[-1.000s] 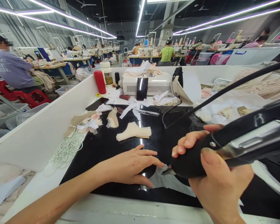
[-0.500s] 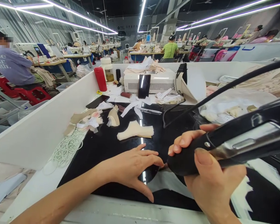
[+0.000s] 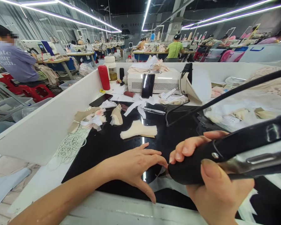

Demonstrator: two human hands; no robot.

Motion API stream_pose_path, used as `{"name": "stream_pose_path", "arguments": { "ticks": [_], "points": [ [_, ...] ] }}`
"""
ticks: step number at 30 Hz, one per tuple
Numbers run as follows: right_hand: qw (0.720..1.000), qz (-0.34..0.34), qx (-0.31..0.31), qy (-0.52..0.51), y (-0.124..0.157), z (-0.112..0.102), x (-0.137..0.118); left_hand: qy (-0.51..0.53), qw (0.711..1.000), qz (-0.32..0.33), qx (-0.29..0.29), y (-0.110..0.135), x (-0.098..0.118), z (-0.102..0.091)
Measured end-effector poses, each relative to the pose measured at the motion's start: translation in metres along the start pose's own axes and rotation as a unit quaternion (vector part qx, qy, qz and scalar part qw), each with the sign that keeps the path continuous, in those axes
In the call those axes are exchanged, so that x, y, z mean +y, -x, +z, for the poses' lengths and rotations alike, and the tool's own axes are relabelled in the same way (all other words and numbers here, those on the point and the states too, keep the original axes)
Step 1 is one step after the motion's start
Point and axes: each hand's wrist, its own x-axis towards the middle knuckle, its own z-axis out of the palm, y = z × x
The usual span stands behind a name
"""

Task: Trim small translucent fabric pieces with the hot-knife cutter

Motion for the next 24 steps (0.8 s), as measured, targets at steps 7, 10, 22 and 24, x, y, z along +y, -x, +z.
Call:
{"name": "stream_pose_path", "arguments": {
  "ticks": [7, 10, 22, 24],
  "points": [
    [1.000, 0.011, 0.001, -0.012, 0.002, 0.007, -0.004, -0.020, 1.000, 0.006, -0.002, 0.000, 0.000, 0.000],
    [0.999, 0.021, -0.019, -0.024, 0.005, 0.011, -0.006, -0.025, 1.000, 0.000, -0.009, -0.001, 0.000, -0.001],
    [1.000, 0.018, -0.009, -0.014, 0.001, 0.009, -0.007, -0.037, 0.999, 0.022, -0.001, 0.001, 0.002, -0.004],
    [1.000, 0.005, 0.024, -0.009, -0.005, 0.005, -0.010, -0.054, 0.998, 0.043, 0.002, 0.003, -0.001, -0.005]
  ]
}}
